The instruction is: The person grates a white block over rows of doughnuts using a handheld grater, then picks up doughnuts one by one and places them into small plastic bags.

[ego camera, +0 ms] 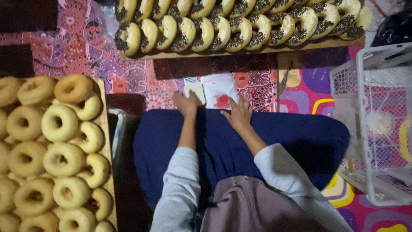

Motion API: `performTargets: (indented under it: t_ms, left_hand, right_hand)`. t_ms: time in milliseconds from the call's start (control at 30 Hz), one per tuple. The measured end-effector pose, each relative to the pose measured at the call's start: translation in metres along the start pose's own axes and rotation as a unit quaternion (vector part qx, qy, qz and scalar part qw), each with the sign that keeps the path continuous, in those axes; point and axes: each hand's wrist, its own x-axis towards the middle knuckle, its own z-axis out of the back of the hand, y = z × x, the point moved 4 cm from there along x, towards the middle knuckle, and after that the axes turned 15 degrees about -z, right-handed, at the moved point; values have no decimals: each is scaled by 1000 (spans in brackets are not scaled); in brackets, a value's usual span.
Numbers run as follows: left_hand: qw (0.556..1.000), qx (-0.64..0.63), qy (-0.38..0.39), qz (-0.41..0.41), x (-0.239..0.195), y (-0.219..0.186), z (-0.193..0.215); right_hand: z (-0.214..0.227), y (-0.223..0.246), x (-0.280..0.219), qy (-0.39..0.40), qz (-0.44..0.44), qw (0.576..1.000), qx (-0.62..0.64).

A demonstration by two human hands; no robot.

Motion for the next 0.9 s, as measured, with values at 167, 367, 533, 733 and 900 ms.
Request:
performTargets:
  t_ms: [167, 367, 533, 733, 900]
  left_hand:
    - [998, -52, -23, 30, 10, 64, -23]
    - [992, -95, 60, 49, 12, 76, -37]
    - [946, -263, 97, 165, 14, 76, -54]
    - [811, -524, 69, 251, -6, 39, -33]
    - [621, -732, 116, 257, -25, -15, 33]
  right_hand:
    - [-23, 70, 29, 89, -27, 984, 152]
    - [-62, 107, 50, 86, -75, 985, 132]
    - [-97, 86, 69, 143, -69, 969, 192]
    - [-108, 85, 73, 316, -69, 836, 442]
    - [-48, 86, 50, 360, -25, 732, 577]
